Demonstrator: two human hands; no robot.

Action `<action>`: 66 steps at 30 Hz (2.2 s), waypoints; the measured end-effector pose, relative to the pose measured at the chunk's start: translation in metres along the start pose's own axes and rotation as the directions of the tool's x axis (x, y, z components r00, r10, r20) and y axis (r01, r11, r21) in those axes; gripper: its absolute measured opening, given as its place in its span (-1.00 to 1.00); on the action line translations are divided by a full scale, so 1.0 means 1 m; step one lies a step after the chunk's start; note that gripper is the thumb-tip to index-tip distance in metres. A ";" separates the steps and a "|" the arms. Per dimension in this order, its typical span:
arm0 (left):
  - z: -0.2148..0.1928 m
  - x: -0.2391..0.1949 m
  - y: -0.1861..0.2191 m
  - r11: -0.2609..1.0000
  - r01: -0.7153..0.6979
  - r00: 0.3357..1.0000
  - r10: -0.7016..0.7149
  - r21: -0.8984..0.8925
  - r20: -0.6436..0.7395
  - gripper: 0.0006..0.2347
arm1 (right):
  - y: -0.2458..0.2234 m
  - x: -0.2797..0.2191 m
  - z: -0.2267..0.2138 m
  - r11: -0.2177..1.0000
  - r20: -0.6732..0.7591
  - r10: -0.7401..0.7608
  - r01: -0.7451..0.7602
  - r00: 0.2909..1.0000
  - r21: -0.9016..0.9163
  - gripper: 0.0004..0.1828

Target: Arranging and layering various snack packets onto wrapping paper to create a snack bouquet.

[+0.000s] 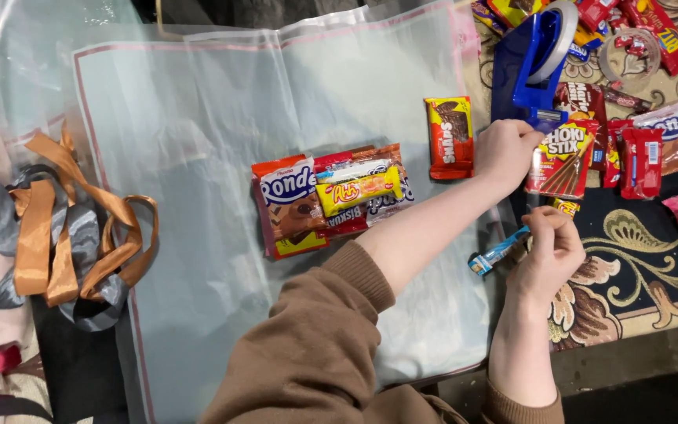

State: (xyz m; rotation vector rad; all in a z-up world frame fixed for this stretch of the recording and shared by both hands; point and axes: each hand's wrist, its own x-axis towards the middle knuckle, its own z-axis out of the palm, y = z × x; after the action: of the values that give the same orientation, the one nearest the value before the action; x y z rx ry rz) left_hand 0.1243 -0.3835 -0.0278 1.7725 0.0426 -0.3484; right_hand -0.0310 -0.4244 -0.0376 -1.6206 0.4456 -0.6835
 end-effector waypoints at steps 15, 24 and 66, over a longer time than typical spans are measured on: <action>-0.229 -0.062 0.044 0.953 -0.123 0.964 0.181 0.278 -0.193 -0.74 | -0.106 -0.047 0.052 0.975 0.304 -0.079 0.137 0.949 -0.175 -0.85; -0.336 -0.078 -0.016 0.993 0.116 0.964 -0.121 -0.035 -0.236 -0.84 | -0.151 -0.057 0.134 0.998 0.595 0.063 -0.055 0.801 -0.033 -0.64; -0.351 -0.073 -0.082 0.868 0.196 0.978 -0.210 0.457 -0.022 -0.62 | -0.181 -0.057 0.231 0.976 0.742 0.190 -0.044 0.643 -0.212 -0.80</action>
State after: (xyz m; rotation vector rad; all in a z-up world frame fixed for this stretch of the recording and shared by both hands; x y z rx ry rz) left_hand 0.1111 -0.0162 -0.0208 2.2395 0.1374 -0.5730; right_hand 0.0608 -0.1844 0.1152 -1.8589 -0.0255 0.1933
